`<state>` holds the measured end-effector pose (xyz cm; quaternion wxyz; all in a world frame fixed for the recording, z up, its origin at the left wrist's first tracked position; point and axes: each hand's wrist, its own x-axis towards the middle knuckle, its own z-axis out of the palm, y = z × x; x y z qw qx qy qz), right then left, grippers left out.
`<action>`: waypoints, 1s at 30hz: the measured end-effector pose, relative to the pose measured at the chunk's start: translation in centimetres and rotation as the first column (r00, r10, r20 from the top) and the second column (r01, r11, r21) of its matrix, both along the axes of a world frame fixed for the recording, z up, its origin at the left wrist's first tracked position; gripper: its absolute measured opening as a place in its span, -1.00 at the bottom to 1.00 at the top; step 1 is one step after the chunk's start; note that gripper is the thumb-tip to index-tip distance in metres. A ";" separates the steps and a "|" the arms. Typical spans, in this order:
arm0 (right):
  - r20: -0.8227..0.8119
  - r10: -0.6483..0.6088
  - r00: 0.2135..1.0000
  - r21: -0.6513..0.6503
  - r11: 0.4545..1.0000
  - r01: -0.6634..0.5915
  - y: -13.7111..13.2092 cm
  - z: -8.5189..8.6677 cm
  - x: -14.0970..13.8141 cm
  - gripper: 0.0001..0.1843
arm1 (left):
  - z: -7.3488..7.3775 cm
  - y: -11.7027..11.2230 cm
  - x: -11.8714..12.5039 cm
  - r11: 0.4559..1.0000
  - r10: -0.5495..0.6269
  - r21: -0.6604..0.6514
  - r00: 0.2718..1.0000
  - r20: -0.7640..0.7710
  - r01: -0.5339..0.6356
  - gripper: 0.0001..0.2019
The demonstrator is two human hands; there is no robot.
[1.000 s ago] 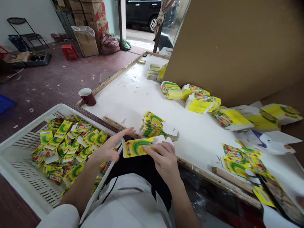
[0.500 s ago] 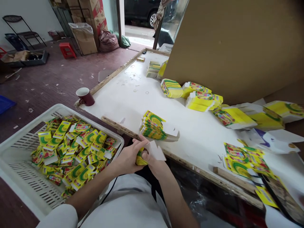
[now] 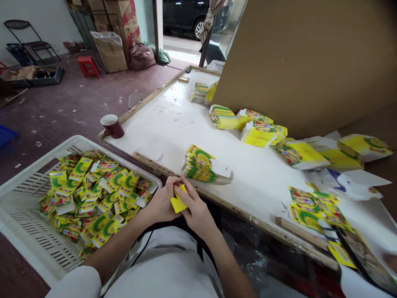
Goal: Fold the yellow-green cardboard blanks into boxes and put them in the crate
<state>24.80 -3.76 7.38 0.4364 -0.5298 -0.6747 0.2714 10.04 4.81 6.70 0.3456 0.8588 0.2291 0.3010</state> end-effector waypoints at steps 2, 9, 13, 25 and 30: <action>0.054 0.006 0.999 0.016 1.000 -0.007 0.1 0.4 0.6 -0.50 | 0.8 0.3 -0.3 0.999 0.030 -0.025 0.999 -0.035 -0.031 -0.34; 0.098 0.178 0.979 -0.186 0.970 -0.157 0.2 2.1 3.3 -0.53 | 2.4 0.6 -1.1 1.000 0.005 -0.002 0.975 -0.224 -0.006 -0.45; -0.015 -0.037 0.999 -0.126 0.991 0.035 0.7 0.2 1.4 -0.67 | 2.0 0.4 -0.3 0.998 0.057 0.048 0.967 -0.250 -0.047 -0.39; 0.269 -0.614 0.742 0.128 0.786 0.604 5.0 -0.8 8.8 -0.55 | 1.7 5.7 -8.7 0.750 0.660 0.274 0.705 -0.261 -0.602 -0.27; 0.393 -0.550 0.737 0.097 0.822 0.561 6.1 -1.9 9.4 -0.59 | 1.0 3.5 -5.5 0.933 0.330 -0.056 0.907 -0.260 -0.356 -0.57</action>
